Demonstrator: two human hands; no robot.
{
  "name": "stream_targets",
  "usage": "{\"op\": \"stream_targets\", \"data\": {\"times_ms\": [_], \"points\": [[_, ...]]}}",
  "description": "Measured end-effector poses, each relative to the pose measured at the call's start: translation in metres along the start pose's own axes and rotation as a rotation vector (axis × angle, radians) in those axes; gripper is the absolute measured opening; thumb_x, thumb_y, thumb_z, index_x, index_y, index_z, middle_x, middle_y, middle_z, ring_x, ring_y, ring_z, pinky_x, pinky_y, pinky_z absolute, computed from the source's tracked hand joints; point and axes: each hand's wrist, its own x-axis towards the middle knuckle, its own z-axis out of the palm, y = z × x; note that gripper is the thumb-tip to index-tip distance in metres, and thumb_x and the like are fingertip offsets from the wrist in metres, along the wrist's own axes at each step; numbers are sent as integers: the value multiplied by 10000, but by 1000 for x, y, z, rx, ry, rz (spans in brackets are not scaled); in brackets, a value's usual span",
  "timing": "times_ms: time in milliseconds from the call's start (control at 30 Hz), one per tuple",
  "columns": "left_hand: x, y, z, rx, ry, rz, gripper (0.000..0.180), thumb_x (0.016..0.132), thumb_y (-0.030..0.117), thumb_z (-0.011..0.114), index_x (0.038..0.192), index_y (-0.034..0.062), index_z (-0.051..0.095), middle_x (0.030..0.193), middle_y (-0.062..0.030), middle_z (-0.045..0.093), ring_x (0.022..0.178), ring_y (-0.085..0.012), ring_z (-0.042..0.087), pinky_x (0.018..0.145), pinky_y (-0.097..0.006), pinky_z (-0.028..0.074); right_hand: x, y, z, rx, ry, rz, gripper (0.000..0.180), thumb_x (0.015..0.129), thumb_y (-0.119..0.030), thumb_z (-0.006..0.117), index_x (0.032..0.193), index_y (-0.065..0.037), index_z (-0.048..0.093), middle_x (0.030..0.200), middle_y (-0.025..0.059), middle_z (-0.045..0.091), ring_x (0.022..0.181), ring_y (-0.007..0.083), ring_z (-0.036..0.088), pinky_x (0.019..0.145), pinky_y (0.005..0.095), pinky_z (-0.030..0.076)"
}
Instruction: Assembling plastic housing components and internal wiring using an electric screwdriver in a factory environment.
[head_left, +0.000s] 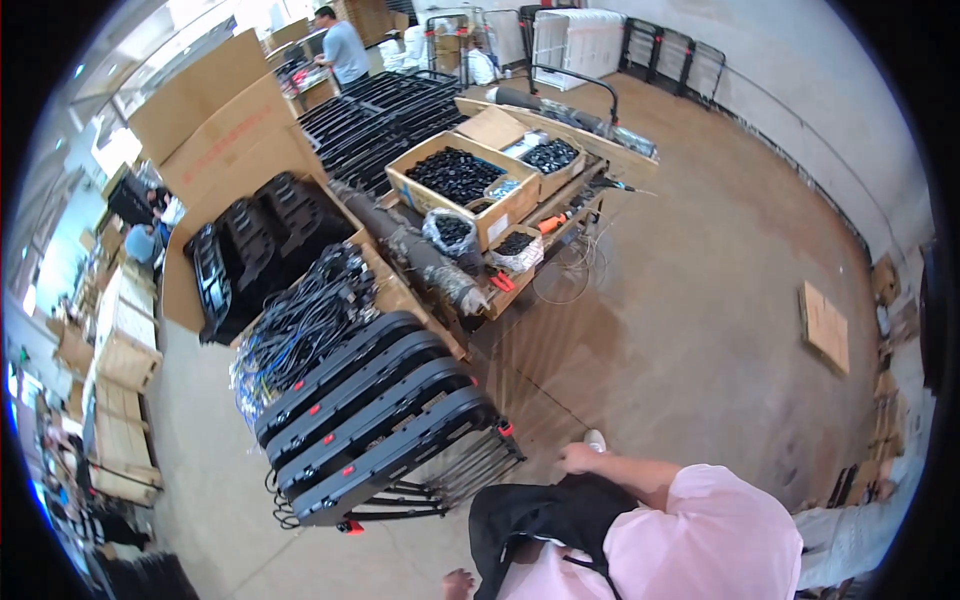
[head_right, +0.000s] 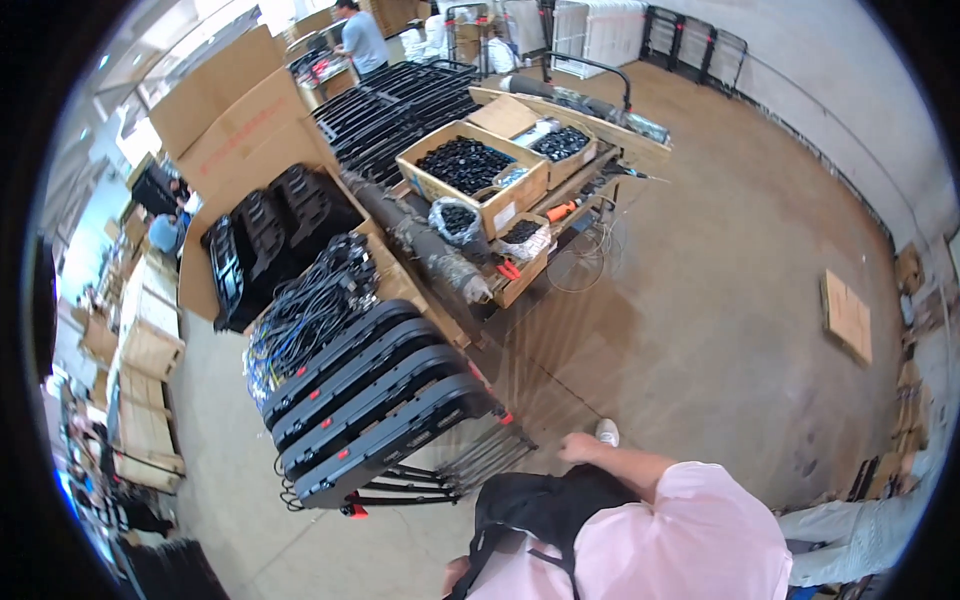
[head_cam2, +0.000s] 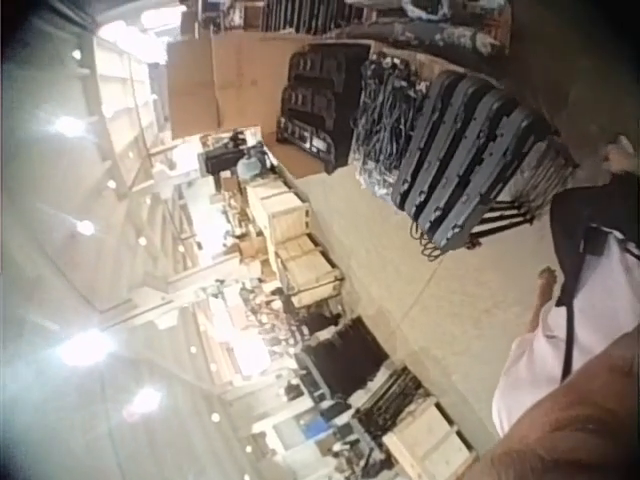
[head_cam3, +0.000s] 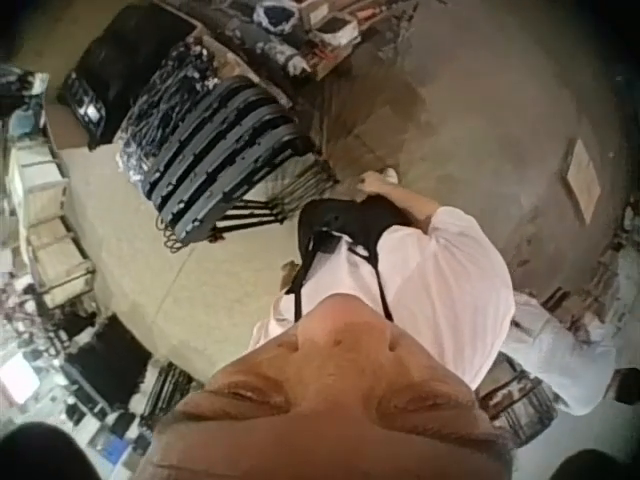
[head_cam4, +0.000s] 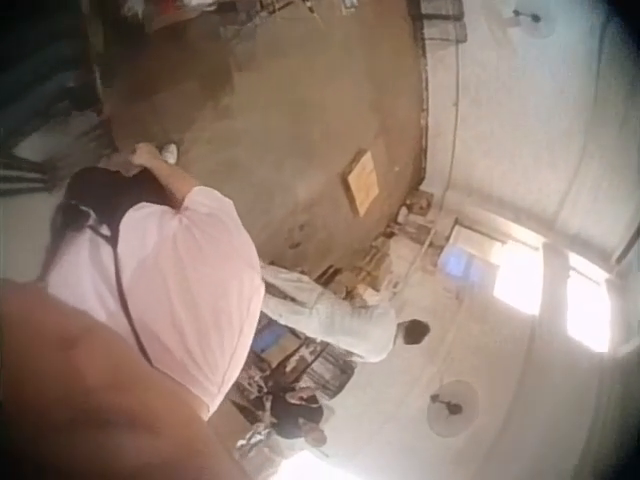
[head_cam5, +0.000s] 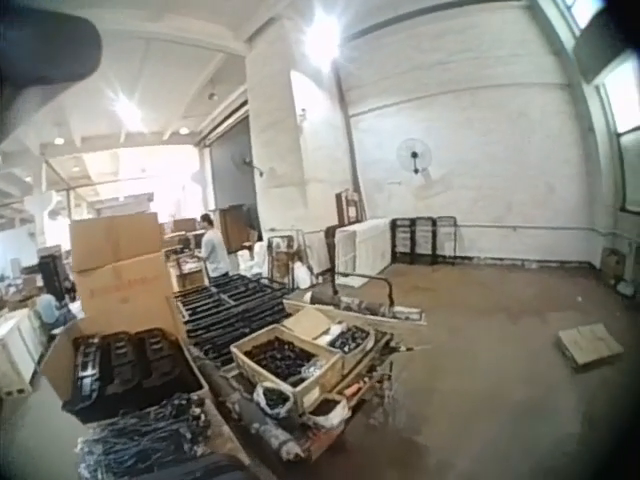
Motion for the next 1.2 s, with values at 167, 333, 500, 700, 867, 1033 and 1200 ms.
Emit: {"op": "stream_targets", "data": {"times_ms": [167,333,500,700,867,1033,1200], "points": [[144,100,33,55,-489,-263,282,1018,286,536,1054,90,736,984,-127,758,831,-303,750,698,-488,589,-20,157,-43,117,-3,34,479,877,-437,652,1230,-141,782,1252,204,737,1184,383,693,1042,473,535],[313,156,64,-315,-190,-980,428,1009,326,512,1235,26,719,1263,-259,711,1197,-425,675,1003,-563,527,-37,279,-99,208,148,154,384,854,-342,671,1013,-20,806,889,173,787,806,295,771,776,420,603],[543,277,57,-427,54,-497,508,931,488,658,1159,36,695,1104,-294,724,1118,-480,679,917,-560,536,-81,457,-138,1048,409,329,174,898,-108,618,897,51,687,679,114,656,541,212,636,464,348,490],[694,380,31,-585,42,-360,335,980,300,585,1176,87,753,1224,-218,720,1165,-416,669,1004,-506,536,-62,572,-150,1125,478,505,257,975,-93,630,1169,69,675,812,131,708,643,205,683,523,351,536],[739,366,34,-633,49,-574,330,980,327,579,1139,106,767,1170,-202,745,1109,-412,698,984,-497,552,3,468,-207,1010,127,412,274,977,-109,638,1187,63,678,830,130,720,654,204,690,542,344,542],[876,391,-11,-918,123,-542,348,1007,316,588,1152,49,758,1039,-130,786,985,-284,743,890,-422,576,4,469,-309,1022,196,470,292,980,-125,645,1206,56,681,849,128,732,664,203,696,561,337,549],[1020,424,-73,-1383,-9,-505,247,1076,194,570,1173,44,740,963,-36,756,797,-107,672,703,-278,544,36,428,-391,1235,452,511,309,982,-140,652,1224,50,684,867,127,745,675,202,703,580,329,555]]}}
